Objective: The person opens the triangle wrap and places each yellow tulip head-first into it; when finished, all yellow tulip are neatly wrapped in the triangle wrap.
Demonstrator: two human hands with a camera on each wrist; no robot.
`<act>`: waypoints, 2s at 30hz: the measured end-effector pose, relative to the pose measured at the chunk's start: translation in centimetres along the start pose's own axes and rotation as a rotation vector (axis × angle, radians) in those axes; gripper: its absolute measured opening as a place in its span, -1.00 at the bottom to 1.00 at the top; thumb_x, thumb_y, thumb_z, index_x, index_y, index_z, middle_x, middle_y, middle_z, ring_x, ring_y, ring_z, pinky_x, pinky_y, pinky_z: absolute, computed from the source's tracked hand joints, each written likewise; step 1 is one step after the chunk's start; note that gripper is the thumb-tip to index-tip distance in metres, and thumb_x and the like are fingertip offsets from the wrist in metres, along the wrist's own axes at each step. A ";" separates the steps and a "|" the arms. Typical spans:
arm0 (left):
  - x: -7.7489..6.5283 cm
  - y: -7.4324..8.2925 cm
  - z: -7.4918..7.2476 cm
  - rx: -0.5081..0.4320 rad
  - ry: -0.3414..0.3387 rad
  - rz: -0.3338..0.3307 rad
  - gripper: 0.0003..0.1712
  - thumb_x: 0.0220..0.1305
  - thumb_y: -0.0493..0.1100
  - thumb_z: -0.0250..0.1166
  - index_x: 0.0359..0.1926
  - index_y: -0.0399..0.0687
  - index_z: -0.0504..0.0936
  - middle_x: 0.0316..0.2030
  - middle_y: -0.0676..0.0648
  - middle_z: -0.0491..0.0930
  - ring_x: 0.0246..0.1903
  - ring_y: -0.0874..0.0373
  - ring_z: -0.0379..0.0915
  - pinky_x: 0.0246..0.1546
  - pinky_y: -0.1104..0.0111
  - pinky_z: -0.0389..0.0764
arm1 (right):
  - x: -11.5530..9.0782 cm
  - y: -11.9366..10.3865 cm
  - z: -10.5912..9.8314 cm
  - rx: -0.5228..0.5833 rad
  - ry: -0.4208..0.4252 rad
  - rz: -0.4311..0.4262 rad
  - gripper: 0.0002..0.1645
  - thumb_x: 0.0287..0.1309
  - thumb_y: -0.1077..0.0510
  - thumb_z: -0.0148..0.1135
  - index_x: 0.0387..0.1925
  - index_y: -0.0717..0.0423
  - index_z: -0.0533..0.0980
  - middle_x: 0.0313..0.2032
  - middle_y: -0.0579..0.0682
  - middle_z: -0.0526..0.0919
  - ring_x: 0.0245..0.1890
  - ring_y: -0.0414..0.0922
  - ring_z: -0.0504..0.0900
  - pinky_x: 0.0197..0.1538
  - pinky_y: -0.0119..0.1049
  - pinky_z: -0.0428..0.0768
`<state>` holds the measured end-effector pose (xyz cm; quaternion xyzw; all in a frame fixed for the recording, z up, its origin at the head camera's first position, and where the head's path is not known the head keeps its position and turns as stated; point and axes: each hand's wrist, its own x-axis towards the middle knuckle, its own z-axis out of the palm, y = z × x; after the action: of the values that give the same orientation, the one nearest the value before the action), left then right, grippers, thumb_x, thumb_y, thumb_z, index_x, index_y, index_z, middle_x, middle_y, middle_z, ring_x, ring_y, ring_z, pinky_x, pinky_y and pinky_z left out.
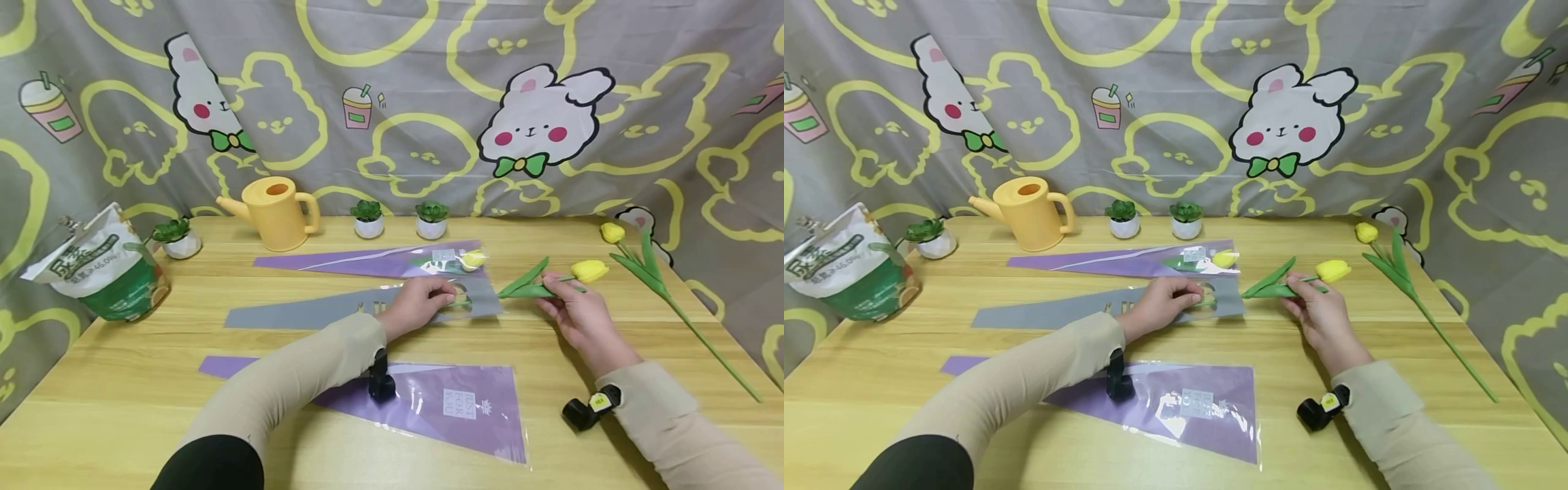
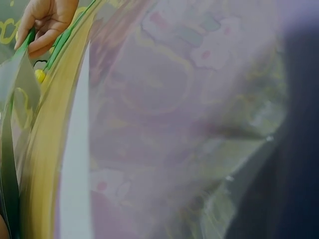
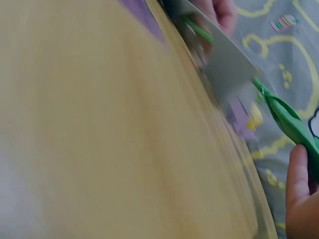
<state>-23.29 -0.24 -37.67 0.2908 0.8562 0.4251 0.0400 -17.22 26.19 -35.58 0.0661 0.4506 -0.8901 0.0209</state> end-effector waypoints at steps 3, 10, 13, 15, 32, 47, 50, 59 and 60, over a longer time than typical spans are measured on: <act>-0.1 0.2 0.1 0.015 0.004 0.006 -0.85 0.24 -0.14 0.22 -0.23 -0.02 0.68 -0.20 0.04 0.65 -0.19 0.25 0.52 -0.10 0.46 0.48 | -0.1 0.7 0.9 -0.002 0.026 0.014 -0.83 0.18 0.34 0.13 -0.41 0.13 0.62 -0.38 -0.06 0.65 -0.37 -0.22 0.64 -0.26 -0.42 0.61; -0.2 0.8 0.4 0.029 0.040 0.057 -0.85 0.25 -0.15 0.22 -0.22 -0.02 0.68 -0.18 0.04 0.66 -0.14 0.24 0.53 -0.07 0.48 0.47 | -0.1 2.3 3.0 -0.046 0.047 0.049 -0.80 0.21 0.31 0.10 -0.45 0.07 0.60 -0.42 -0.09 0.66 -0.38 -0.26 0.62 -0.28 -0.47 0.58; -0.2 0.9 0.5 0.030 0.053 0.069 -0.85 0.25 -0.16 0.21 -0.22 -0.03 0.68 -0.21 0.04 0.66 -0.18 0.24 0.53 -0.09 0.49 0.47 | -0.1 2.9 3.6 -0.117 0.071 0.066 -0.78 0.22 0.26 0.11 -0.47 0.00 0.60 -0.44 -0.15 0.65 -0.42 -0.30 0.57 -0.33 -0.52 0.53; -0.3 0.9 0.5 0.033 0.063 0.070 -0.85 0.25 -0.16 0.21 -0.21 -0.03 0.68 -0.22 0.04 0.66 -0.21 0.26 0.52 -0.10 0.49 0.47 | 0.0 3.2 3.9 -0.158 0.077 0.070 -0.78 0.23 0.24 0.11 -0.49 -0.03 0.59 -0.44 -0.19 0.64 -0.42 -0.32 0.54 -0.35 -0.52 0.49; -0.5 0.9 0.8 0.009 0.115 0.102 -0.85 0.26 -0.17 0.20 -0.23 -0.06 0.67 -0.29 0.02 0.66 -0.31 0.26 0.50 -0.22 0.49 0.49 | 0.0 2.8 3.1 -0.135 0.122 0.041 -0.81 0.19 0.33 0.12 -0.21 0.05 0.36 -0.47 -0.15 0.62 -0.46 -0.28 0.56 -0.33 -0.49 0.55; -0.7 0.8 0.6 -0.042 0.135 0.091 -0.84 0.26 -0.18 0.20 -0.23 -0.12 0.66 -0.27 -0.02 0.66 -0.26 0.21 0.52 -0.18 0.46 0.50 | -0.2 0.0 -0.7 -0.277 -0.058 -0.032 -0.92 0.22 0.28 0.11 -0.27 0.04 0.44 -0.38 -0.13 0.65 -0.29 -0.27 0.65 -0.19 -0.40 0.60; -0.6 0.8 0.5 -0.046 0.134 0.096 -0.83 0.26 -0.19 0.20 -0.22 -0.15 0.66 -0.27 -0.03 0.66 -0.27 0.20 0.52 -0.19 0.46 0.50 | -0.3 -0.8 -2.1 -0.336 -0.115 -0.016 -0.87 0.23 0.31 0.08 -0.28 0.02 0.48 -0.34 -0.14 0.64 -0.26 -0.27 0.64 -0.17 -0.42 0.58; -0.6 0.8 0.6 -0.052 0.122 0.084 -0.83 0.26 -0.18 0.19 -0.23 -0.15 0.66 -0.29 -0.02 0.65 -0.30 0.22 0.50 -0.22 0.48 0.49 | -0.3 -2.4 -4.7 -0.397 -0.217 -0.055 -0.65 0.16 0.46 0.06 -0.13 0.01 0.48 -0.24 -0.10 0.53 -0.24 -0.24 0.62 -0.13 -0.44 0.57; -0.6 0.8 0.6 -0.052 0.121 0.082 -0.83 0.26 -0.18 0.19 -0.23 -0.14 0.66 -0.30 -0.02 0.65 -0.30 0.23 0.49 -0.23 0.48 0.49 | -0.3 -2.5 -4.8 -0.385 -0.231 -0.055 -0.62 0.16 0.48 0.05 -0.11 0.01 0.48 -0.23 -0.08 0.53 -0.23 -0.22 0.63 -0.11 -0.43 0.57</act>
<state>-22.26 0.24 -37.55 0.2985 0.8331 0.4651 -0.0217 -16.68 31.54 -36.30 -0.0538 0.6083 -0.7896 0.0602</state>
